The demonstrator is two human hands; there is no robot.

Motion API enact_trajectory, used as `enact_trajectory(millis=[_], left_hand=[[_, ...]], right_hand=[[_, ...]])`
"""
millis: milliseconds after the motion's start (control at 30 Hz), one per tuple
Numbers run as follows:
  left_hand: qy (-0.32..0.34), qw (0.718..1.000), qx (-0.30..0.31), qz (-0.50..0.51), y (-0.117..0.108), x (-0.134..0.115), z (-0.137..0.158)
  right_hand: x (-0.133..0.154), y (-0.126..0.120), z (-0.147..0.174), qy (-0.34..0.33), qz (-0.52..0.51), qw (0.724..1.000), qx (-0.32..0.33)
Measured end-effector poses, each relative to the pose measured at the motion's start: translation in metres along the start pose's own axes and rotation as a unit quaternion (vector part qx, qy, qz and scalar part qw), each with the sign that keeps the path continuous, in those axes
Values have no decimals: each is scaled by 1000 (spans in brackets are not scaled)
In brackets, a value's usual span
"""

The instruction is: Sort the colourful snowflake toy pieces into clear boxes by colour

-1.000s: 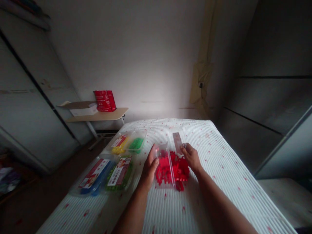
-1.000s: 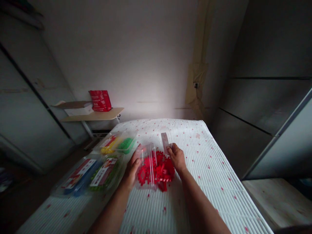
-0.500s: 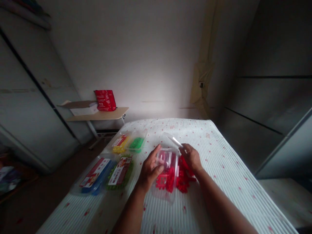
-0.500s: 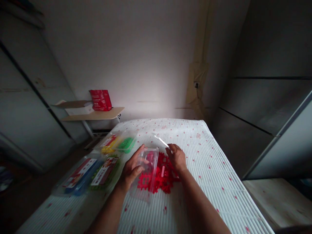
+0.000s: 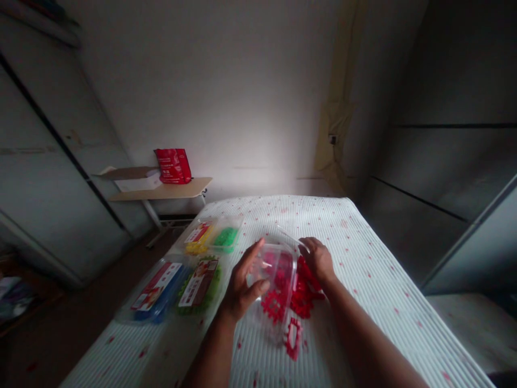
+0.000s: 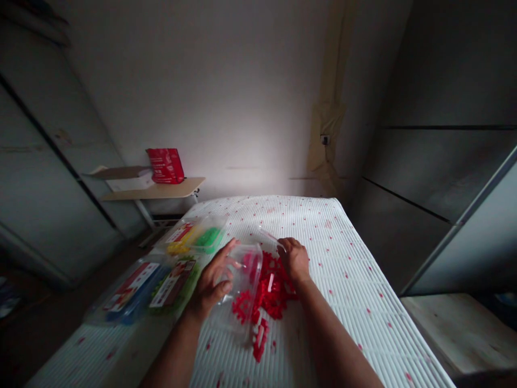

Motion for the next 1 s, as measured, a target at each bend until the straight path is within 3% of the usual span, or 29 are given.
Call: enact_trajectory(millis=[100, 267, 367, 500, 600, 700, 900, 1000], left_hand=[[1, 999, 43, -6, 7, -1, 1], [-9, 999, -18, 36, -4, 5, -1], [-40, 990, -68, 114, -11, 12, -3], [-69, 932, -135, 329, -15, 24, -6], [-112, 876, -112, 455, -8, 34, -10], [-165, 836, -92, 514, 2, 47, -11], [-212, 803, -77, 551, 16, 62, -8], [-218, 800, -81, 553, 18, 63, -8]], right_hand=[[-1, 2, 0, -3, 1, 1000, 12], [-2, 2, 0, 6, 2, 1000, 19], [-1, -1, -1, 20, 19, 999, 38], [4, -13, -1, 54, 92, 994, 38], [9, -20, 1, 56, 137, 989, 27], [9, -17, 3, 55, 162, 984, 42], [2, 0, 8, 96, 145, 970, 169], [3, -3, 8, 96, 117, 971, 187]])
Point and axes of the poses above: each hand's wrist, its own z-axis away from the middle knuckle, its own y-axis out of the palm, x = y × z, the point moved 4 cm from there along -z, towards the middle knuckle
